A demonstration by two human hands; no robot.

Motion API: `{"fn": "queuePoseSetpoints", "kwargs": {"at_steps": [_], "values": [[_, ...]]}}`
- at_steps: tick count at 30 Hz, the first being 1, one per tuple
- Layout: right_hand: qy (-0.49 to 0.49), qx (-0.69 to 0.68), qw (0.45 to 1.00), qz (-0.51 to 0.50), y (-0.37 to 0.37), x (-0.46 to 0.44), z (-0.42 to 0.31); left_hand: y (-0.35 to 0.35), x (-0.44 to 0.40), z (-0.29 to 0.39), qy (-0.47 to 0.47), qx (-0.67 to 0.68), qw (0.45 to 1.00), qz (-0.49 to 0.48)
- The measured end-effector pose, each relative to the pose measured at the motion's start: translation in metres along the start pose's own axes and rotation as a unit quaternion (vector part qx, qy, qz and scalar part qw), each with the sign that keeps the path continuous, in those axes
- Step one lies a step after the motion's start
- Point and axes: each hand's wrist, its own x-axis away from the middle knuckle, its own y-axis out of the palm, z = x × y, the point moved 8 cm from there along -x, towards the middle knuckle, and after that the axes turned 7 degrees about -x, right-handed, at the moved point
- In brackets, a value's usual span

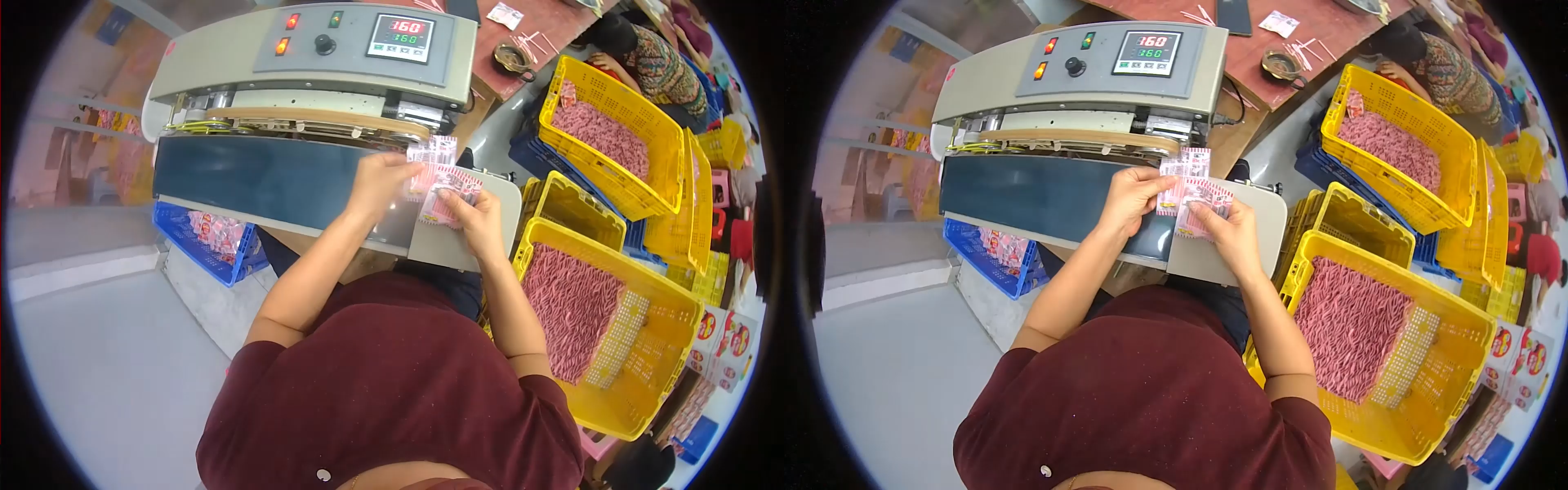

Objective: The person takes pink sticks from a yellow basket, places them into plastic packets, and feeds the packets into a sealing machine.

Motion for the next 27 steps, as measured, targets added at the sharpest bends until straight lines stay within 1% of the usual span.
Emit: {"fn": "queuePoseSetpoints", "kwargs": {"at_steps": [1,3,5,7,9,11,12,14,15,17,19,21,22,23,24,25,27], "values": [[0.013,-0.014,1.000,0.006,-0.001,-0.002,0.002,-0.010,-0.001,0.002,0.001,-0.015,1.000,0.015],[0.032,-0.029,0.999,0.013,-0.005,-0.005,0.007,-0.027,0.002,0.004,-0.012,0.032,0.999,0.026],[0.046,-0.095,0.994,0.005,-0.011,-0.008,0.015,-0.053,0.005,0.002,0.006,-0.014,0.997,0.072],[0.047,-0.105,0.993,0.023,-0.012,-0.007,0.009,-0.079,0.023,0.020,0.136,-0.068,0.968,0.200],[0.039,-0.062,0.997,0.026,-0.011,-0.008,0.003,-0.084,0.046,0.027,0.227,-0.120,0.932,0.257],[0.033,-0.056,0.997,0.030,-0.010,-0.009,0.003,-0.037,0.053,0.031,0.181,-0.088,0.970,0.136],[0.025,-0.051,0.998,0.026,-0.008,-0.012,0.000,-0.018,0.042,0.015,0.176,-0.107,0.975,0.089],[0.018,-0.029,0.999,0.023,-0.005,-0.016,0.002,0.007,0.025,-0.002,0.090,-0.078,0.993,0.007],[0.014,-0.008,0.999,0.028,-0.006,-0.019,0.001,0.015,0.020,-0.012,0.008,-0.029,0.999,-0.030],[0.008,-0.010,1.000,0.027,-0.003,-0.027,-0.003,0.012,0.010,-0.010,0.011,-0.031,0.999,-0.030],[0.008,-0.011,1.000,0.027,-0.005,-0.030,-0.003,0.005,0.004,-0.007,0.023,0.015,1.000,-0.013],[0.044,0.041,0.998,-0.001,-0.003,-0.032,0.004,-0.008,-0.003,-0.007,0.028,0.004,0.999,0.018],[0.045,0.039,0.998,-0.001,-0.001,-0.027,0.003,-0.014,0.000,-0.004,0.018,0.007,0.999,0.032],[0.060,0.057,0.997,0.002,0.001,-0.018,0.000,-0.020,0.002,-0.001,0.007,0.009,0.999,0.043],[0.075,0.076,0.994,0.011,-0.002,-0.010,-0.001,-0.032,-0.001,-0.009,0.017,0.013,0.999,0.040],[0.075,0.077,0.994,0.033,-0.010,-0.003,0.001,-0.043,-0.003,-0.016,0.001,0.025,0.999,0.033],[0.101,0.118,0.987,-0.027,-0.023,0.026,0.007,-0.056,0.007,-0.002,0.013,0.038,0.996,0.081]]}}
